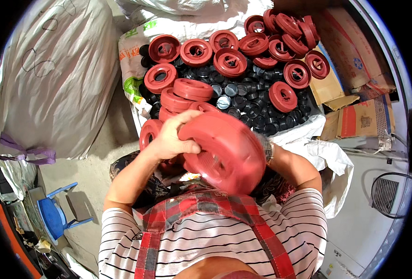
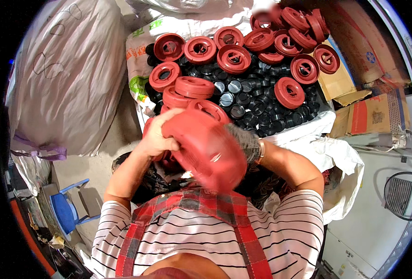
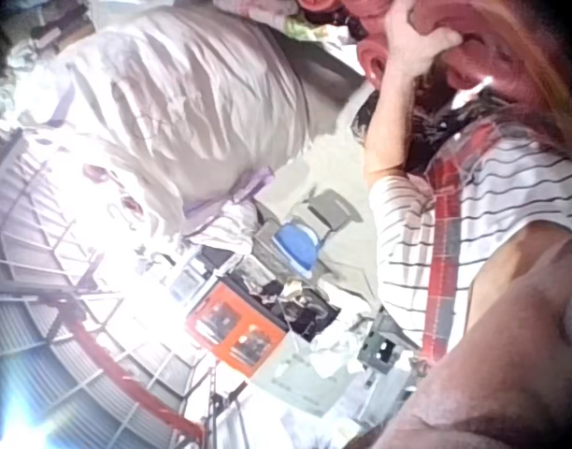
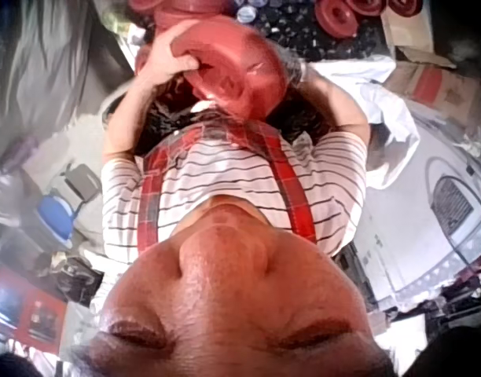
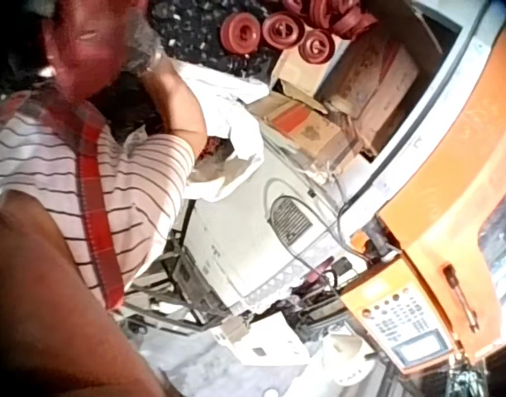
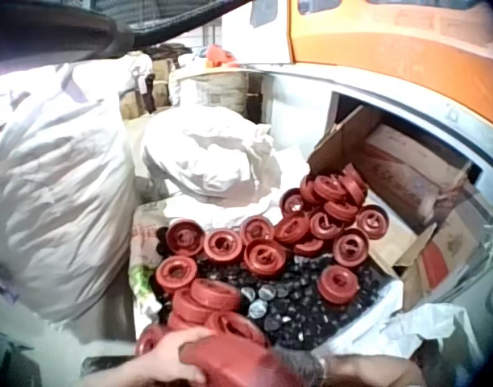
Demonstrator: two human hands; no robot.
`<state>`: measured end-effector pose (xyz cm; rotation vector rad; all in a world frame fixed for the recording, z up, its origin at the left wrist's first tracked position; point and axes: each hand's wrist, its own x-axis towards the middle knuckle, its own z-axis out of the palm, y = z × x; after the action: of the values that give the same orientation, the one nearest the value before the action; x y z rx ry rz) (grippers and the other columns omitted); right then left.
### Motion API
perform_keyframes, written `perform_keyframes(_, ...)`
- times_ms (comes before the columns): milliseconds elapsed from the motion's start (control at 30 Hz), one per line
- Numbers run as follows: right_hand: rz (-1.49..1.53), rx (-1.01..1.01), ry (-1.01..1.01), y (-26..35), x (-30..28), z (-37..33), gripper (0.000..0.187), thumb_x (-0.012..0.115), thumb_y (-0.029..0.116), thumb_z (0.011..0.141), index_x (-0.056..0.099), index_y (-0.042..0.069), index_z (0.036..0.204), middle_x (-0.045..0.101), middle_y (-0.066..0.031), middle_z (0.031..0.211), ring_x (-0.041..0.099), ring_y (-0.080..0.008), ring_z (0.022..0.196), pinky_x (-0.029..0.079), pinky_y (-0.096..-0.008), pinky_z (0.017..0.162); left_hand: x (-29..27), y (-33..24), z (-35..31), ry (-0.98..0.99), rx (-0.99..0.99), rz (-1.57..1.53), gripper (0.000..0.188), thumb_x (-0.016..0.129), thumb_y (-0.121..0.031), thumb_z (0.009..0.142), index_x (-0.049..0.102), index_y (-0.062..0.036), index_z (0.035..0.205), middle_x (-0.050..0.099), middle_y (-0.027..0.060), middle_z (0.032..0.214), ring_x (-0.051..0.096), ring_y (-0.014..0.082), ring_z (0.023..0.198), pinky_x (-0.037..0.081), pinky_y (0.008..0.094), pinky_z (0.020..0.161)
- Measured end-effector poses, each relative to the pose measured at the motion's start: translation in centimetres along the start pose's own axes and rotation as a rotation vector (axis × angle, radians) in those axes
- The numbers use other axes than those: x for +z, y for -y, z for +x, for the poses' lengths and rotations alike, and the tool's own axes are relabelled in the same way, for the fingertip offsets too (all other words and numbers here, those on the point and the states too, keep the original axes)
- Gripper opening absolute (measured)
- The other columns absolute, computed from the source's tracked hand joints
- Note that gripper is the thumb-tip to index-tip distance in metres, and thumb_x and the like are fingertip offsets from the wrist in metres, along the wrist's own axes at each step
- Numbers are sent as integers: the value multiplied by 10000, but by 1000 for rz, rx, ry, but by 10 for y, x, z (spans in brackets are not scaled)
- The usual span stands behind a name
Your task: The person sits on the floor and repeatedly picks up red circular plastic rings and black circular inserts. They insert the black pieces into the red rings one by one and place the assembled units into a white sack.
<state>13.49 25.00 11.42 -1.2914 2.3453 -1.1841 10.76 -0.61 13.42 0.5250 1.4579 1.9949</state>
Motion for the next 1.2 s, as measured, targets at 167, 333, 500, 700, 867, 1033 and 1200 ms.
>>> perform_keyframes(167, 418, 630, -460, -49, -45, -7, 234, 605, 130, 856, 592, 56, 1077, 617, -14, 766, 570, -114, 562, 474, -264, 514, -25, -21, 12, -301, -244, 102, 587, 781, -263, 739, 522, 51, 1162, 619, 87, 1038, 598, 126, 904, 487, 296, 837)
perform_keyframes(333, 334, 891, -647, -165, -98, 19, 245, 563, 215, 884, 591, 62, 1073, 571, -60, 670, 506, -122, 444, 407, -292, 392, -37, 37, 37, -289, -281, 214, 908, 673, -398, 827, 177, 93, 1408, 225, 277, 1459, 272, 316, 1357, 262, 378, 1096)
perform_keyframes(500, -564, 743, -553, -313, -97, 55, 246, 563, 184, 814, 622, 94, 1035, 626, -202, 929, 608, -347, 906, 475, -426, 789, -54, 37, 29, -385, -389, 96, 594, 662, -260, 863, 420, 78, 1287, 527, 188, 1226, 512, 237, 1142, 418, 338, 963)
perform_keyframes(700, -779, 857, 132, -367, -59, 91, 343, 488, 171, 830, 598, 118, 1151, 592, -201, 1127, 552, -343, 1095, 432, -396, 962, -59, 38, 31, -399, -416, 92, 415, 651, -199, 874, 524, 36, 1192, 594, 76, 1021, 571, 131, 945, 483, 264, 814)
perform_keyframes(867, -594, 900, 211, -329, -56, 89, 374, 461, 253, 882, 568, 99, 1206, 599, -170, 1163, 584, -312, 1062, 451, -410, 914, -78, 32, 33, -447, -419, 209, 340, 628, -157, 886, 542, 30, 1156, 614, 67, 1031, 583, 124, 932, 475, 277, 843)
perform_keyframes(1033, 451, 694, -163, -147, -73, 87, 337, 552, 207, 878, 553, 63, 1183, 609, -128, 1123, 612, -215, 984, 493, -332, 851, -90, 39, 54, -504, -167, 129, 480, 633, -265, 881, 488, 6, 1250, 600, 47, 1094, 567, 126, 944, 457, 262, 857)
perform_keyframes(1200, 1288, 617, -93, -20, -40, 105, 450, 519, 211, 944, 412, 64, 1356, 513, -69, 1294, 495, -151, 1166, 401, -305, 998, -59, 11, 32, -78, -43, -304, 696, 754, -318, 772, 444, -1, 1308, 545, 54, 1222, 500, 142, 1118, 390, 316, 976)
